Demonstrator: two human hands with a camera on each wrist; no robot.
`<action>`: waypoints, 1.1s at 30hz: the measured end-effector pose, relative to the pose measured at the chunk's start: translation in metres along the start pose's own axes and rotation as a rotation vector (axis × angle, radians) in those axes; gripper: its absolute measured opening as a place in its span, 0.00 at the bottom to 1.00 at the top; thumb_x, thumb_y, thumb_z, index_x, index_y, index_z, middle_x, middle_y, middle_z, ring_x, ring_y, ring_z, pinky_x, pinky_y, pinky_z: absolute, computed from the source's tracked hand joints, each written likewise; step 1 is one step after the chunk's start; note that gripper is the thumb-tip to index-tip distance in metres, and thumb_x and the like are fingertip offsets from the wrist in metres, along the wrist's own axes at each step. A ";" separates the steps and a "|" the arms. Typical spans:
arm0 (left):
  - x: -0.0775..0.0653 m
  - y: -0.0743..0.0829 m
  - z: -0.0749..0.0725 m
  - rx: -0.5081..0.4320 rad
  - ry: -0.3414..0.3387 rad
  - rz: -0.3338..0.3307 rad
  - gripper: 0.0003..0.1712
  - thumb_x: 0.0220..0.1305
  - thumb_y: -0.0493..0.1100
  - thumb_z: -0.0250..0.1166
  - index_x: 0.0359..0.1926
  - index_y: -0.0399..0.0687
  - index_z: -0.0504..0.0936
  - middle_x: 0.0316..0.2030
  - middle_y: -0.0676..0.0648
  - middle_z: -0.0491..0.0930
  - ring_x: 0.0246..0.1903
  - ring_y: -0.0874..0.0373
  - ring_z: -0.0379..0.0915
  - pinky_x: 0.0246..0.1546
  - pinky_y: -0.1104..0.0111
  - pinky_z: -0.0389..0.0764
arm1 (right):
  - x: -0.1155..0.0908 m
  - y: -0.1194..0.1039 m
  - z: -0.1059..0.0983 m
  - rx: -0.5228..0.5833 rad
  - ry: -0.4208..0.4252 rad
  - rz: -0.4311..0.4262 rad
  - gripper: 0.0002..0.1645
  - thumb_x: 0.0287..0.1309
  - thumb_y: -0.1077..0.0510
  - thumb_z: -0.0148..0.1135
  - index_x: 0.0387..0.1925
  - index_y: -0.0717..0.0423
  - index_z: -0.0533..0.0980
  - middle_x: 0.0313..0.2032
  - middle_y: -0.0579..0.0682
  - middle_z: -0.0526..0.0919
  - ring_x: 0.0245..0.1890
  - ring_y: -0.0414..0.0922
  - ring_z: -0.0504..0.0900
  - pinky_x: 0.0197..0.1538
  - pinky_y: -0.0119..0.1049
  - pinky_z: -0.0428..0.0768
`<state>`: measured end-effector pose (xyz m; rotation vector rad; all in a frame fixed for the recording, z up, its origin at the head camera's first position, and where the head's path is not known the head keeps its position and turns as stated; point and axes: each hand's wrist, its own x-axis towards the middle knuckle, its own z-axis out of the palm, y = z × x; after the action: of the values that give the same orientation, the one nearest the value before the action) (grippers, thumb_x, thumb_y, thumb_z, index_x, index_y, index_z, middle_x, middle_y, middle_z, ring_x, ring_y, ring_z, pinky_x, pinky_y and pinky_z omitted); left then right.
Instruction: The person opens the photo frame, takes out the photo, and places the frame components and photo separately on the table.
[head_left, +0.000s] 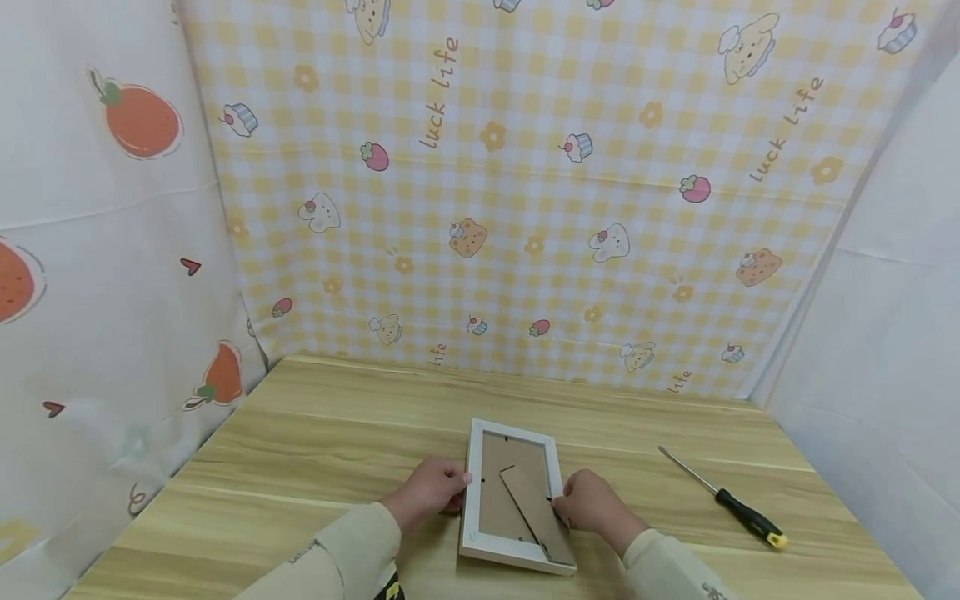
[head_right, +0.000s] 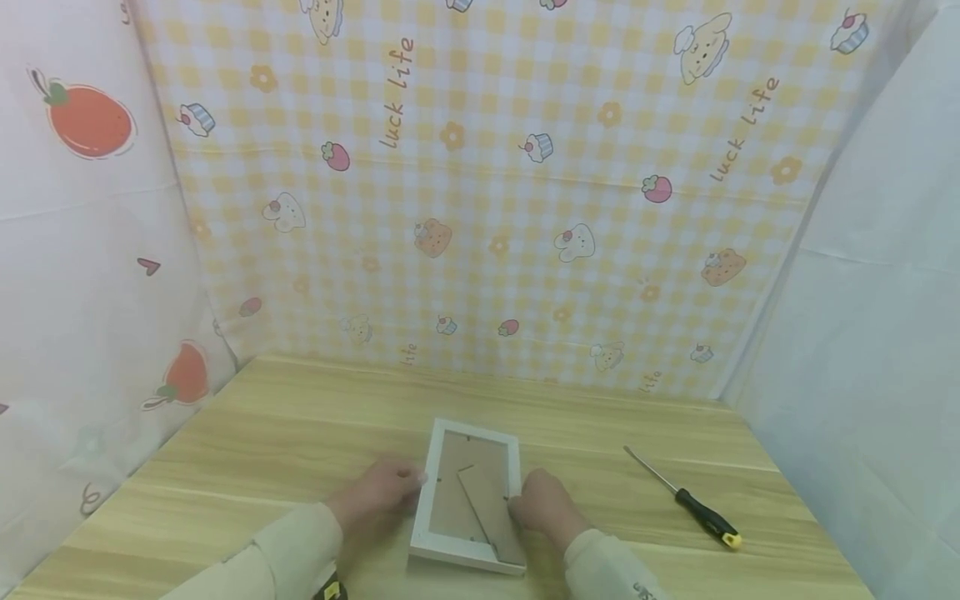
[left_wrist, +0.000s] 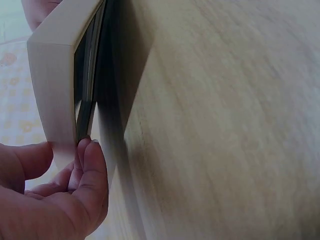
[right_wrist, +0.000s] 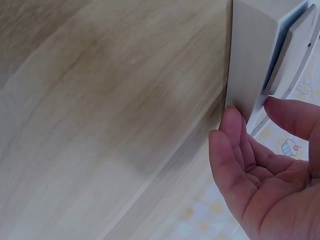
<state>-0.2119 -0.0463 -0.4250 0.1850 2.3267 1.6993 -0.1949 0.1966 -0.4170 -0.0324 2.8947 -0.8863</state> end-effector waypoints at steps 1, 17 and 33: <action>0.000 0.000 0.000 0.007 -0.003 0.007 0.12 0.68 0.33 0.57 0.28 0.31 0.78 0.22 0.48 0.74 0.25 0.58 0.71 0.29 0.66 0.79 | 0.000 0.000 0.000 -0.007 0.002 -0.001 0.20 0.55 0.63 0.62 0.12 0.54 0.67 0.10 0.44 0.69 0.13 0.37 0.63 0.20 0.28 0.62; 0.000 -0.004 0.009 0.193 0.005 0.129 0.17 0.66 0.32 0.56 0.18 0.34 0.75 0.16 0.51 0.70 0.19 0.61 0.64 0.22 0.71 0.66 | -0.007 -0.002 -0.004 -0.032 0.019 -0.014 0.23 0.54 0.64 0.64 0.11 0.52 0.64 0.09 0.41 0.64 0.12 0.36 0.59 0.19 0.26 0.59; 0.000 0.000 0.011 0.399 0.026 0.224 0.18 0.67 0.33 0.55 0.18 0.40 0.70 0.16 0.53 0.62 0.19 0.60 0.60 0.21 0.70 0.64 | -0.007 0.001 -0.004 -0.053 0.040 -0.030 0.24 0.53 0.64 0.65 0.10 0.52 0.63 0.09 0.41 0.64 0.12 0.36 0.60 0.19 0.26 0.60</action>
<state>-0.2085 -0.0357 -0.4278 0.5163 2.7293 1.3075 -0.1887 0.1995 -0.4135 -0.0637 2.9615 -0.8243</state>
